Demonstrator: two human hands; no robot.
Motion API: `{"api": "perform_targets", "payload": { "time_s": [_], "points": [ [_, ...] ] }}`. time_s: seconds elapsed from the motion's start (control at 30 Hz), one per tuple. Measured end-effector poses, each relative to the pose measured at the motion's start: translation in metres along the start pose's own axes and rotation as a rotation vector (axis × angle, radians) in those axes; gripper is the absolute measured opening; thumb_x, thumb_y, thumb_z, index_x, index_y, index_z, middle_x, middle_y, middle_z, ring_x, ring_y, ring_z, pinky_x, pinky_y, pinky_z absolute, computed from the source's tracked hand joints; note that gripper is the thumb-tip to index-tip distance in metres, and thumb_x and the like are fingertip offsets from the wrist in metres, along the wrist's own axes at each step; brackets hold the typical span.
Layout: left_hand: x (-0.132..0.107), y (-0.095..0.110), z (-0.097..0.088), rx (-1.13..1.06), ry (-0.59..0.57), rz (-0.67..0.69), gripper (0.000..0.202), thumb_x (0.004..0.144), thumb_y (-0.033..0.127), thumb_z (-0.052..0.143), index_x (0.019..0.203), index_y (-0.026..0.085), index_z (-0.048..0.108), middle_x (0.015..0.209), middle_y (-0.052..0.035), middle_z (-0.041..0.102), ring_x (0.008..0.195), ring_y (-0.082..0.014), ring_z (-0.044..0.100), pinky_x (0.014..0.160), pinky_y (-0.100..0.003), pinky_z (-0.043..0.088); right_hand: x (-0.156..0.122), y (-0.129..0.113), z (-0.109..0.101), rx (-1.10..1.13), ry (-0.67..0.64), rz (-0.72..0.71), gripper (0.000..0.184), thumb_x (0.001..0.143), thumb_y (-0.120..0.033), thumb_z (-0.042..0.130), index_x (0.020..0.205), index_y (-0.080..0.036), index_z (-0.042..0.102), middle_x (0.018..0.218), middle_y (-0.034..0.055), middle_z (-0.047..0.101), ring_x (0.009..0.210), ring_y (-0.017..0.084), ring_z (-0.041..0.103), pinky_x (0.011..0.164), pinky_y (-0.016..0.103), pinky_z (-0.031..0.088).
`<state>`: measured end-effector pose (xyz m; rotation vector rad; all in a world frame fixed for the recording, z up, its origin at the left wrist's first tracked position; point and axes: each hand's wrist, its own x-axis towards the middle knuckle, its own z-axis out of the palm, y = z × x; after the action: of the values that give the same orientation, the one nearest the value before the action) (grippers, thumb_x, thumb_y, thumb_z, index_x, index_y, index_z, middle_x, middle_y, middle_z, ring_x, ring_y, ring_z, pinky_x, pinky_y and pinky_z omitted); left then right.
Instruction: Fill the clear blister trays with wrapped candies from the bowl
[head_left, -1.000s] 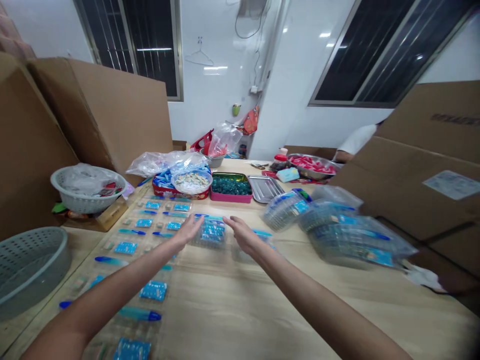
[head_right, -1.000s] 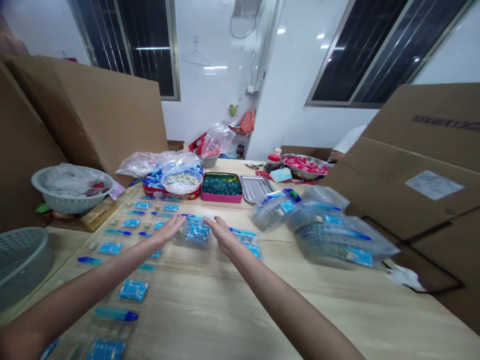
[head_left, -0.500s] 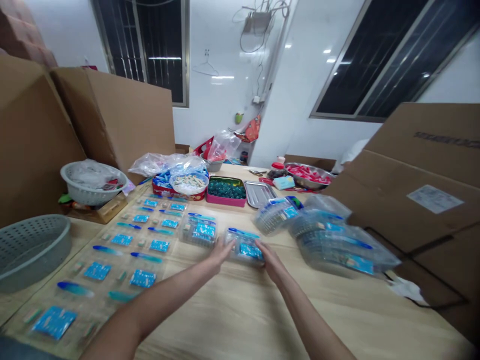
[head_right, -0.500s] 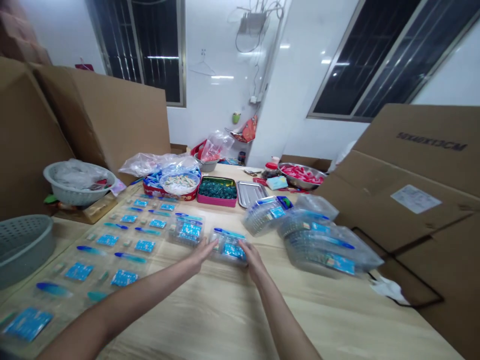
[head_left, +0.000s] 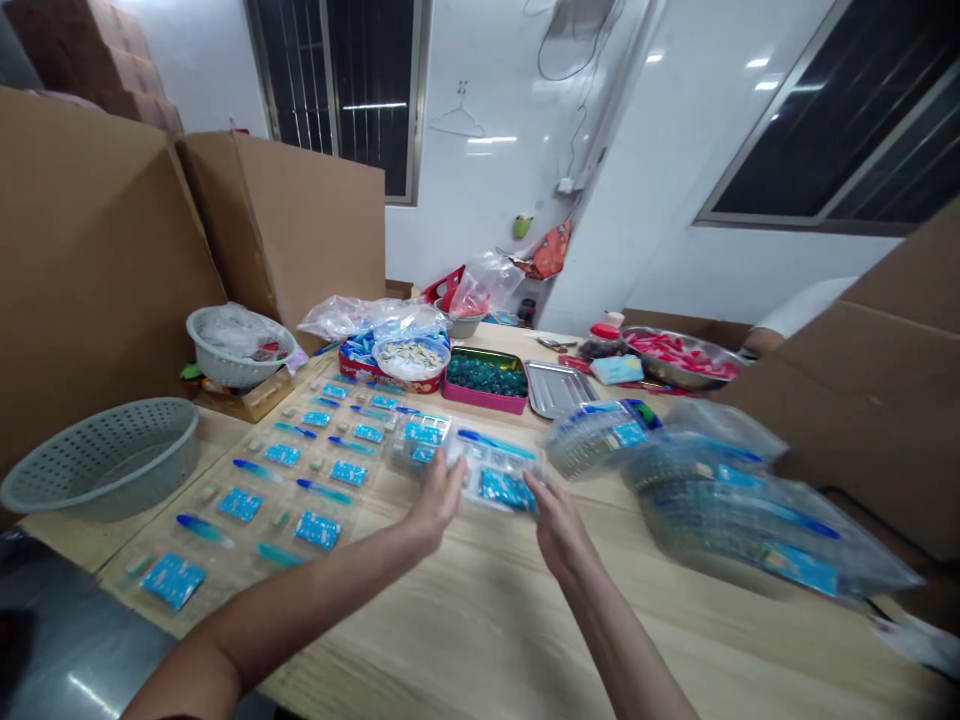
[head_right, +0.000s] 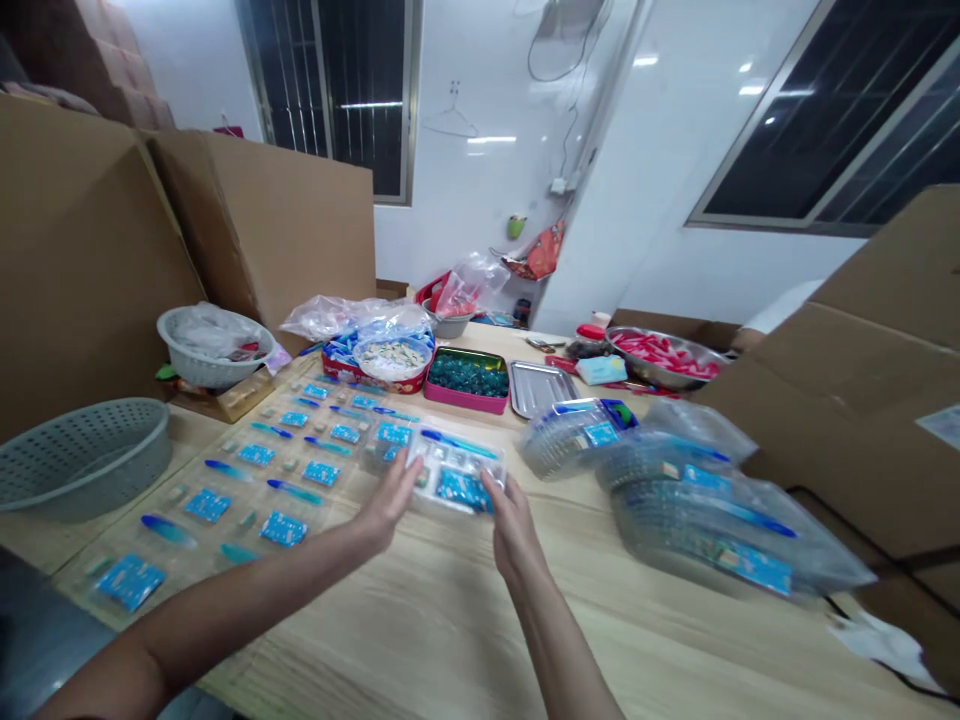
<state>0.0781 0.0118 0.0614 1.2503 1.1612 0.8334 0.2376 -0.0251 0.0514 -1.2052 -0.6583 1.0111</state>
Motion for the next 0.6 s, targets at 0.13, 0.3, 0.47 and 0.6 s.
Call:
{"api": "perform_targets", "payload": {
  "time_s": [0.13,0.3,0.47,0.6],
  "points": [
    [0.004,0.034,-0.026,-0.028,0.106,-0.034,0.071,0.087,0.047,0.047,0.146,0.016,0.023,0.157,-0.0089,0.014,0.145,-0.0225,0.008,0.117,-0.034,0.011,0.010,-0.016,0.038,-0.003,-0.072,-0.017,0.044,0.057,-0.044,0.078,0.094,-0.020,0.070,0.106,0.0059,0.071,0.109,0.029,0.059,0.096,0.039,0.043],
    [0.001,0.016,-0.026,-0.072,0.060,-0.099,0.073,0.085,0.052,0.049,0.146,0.020,0.024,0.157,-0.0071,0.012,0.145,-0.0234,0.008,0.117,-0.035,0.013,0.001,-0.007,0.033,-0.017,-0.036,0.028,0.042,0.058,-0.044,0.077,0.092,-0.021,0.070,0.102,0.0064,0.072,0.106,0.029,0.061,0.094,0.040,0.044],
    [0.035,0.028,-0.050,-0.114,0.171,0.049,0.055,0.083,0.049,0.052,0.130,0.022,0.048,0.147,-0.0072,0.039,0.140,-0.0262,0.026,0.112,-0.037,0.025,0.020,-0.018,0.066,0.020,-0.086,-0.037,0.040,0.061,-0.041,0.074,0.095,-0.021,0.068,0.108,0.0061,0.070,0.110,0.028,0.059,0.094,0.038,0.045],
    [0.080,0.045,-0.092,-0.122,0.207,0.168,0.034,0.083,0.047,0.052,0.102,0.021,0.063,0.113,-0.0061,0.066,0.120,-0.0260,0.050,0.100,-0.037,0.039,0.054,-0.015,0.117,0.033,-0.141,-0.044,0.046,0.059,-0.040,0.072,0.100,-0.019,0.066,0.112,0.0071,0.069,0.109,0.028,0.059,0.092,0.038,0.046]
  ]
}}
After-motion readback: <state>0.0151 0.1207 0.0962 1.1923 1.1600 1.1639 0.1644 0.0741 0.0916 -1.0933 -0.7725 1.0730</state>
